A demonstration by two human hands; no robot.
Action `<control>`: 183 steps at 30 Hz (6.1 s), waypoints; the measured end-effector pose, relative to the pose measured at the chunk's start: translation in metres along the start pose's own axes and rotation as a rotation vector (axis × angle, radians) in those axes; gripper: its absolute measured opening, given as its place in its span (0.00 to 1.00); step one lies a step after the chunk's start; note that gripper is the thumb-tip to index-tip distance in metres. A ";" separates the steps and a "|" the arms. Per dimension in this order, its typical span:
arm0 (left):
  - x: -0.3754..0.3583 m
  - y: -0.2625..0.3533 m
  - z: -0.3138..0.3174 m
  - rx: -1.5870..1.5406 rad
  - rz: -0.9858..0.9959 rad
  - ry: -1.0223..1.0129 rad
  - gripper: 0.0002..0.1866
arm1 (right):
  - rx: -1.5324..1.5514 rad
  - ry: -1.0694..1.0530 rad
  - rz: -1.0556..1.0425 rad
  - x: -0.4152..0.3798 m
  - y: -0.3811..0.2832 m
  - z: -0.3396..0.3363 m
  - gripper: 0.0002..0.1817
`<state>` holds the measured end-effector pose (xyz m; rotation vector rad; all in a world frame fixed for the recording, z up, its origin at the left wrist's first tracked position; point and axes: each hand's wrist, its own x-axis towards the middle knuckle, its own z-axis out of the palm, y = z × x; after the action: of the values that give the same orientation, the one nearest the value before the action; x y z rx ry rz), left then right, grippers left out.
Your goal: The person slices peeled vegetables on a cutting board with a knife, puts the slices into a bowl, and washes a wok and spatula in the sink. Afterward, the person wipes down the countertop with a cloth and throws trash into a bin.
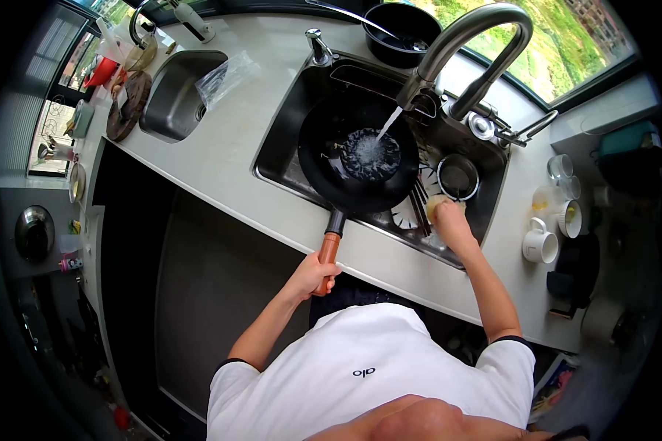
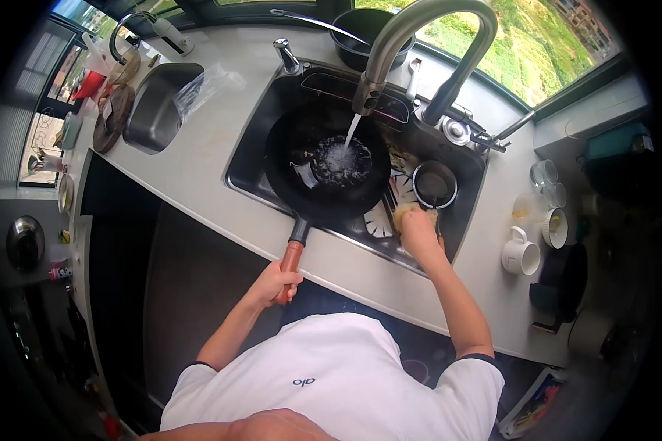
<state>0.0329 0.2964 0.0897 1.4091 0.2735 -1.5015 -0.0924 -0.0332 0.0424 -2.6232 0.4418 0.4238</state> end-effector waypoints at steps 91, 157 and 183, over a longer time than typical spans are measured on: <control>-0.054 -0.010 0.015 0.462 0.261 0.493 0.13 | 0.596 0.366 0.092 0.112 0.001 0.059 0.17; -0.783 -0.546 -1.115 -1.201 1.122 0.780 0.07 | 0.160 -0.493 -1.537 0.066 -1.638 0.639 0.18; -0.913 -0.625 -1.600 -1.217 0.997 0.509 0.09 | 0.130 -0.461 -1.124 0.156 -2.013 0.809 0.17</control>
<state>0.3544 2.2147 0.1117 0.6444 0.5556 -0.0062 0.6189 2.0218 0.0449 -2.1064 -1.0559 0.5281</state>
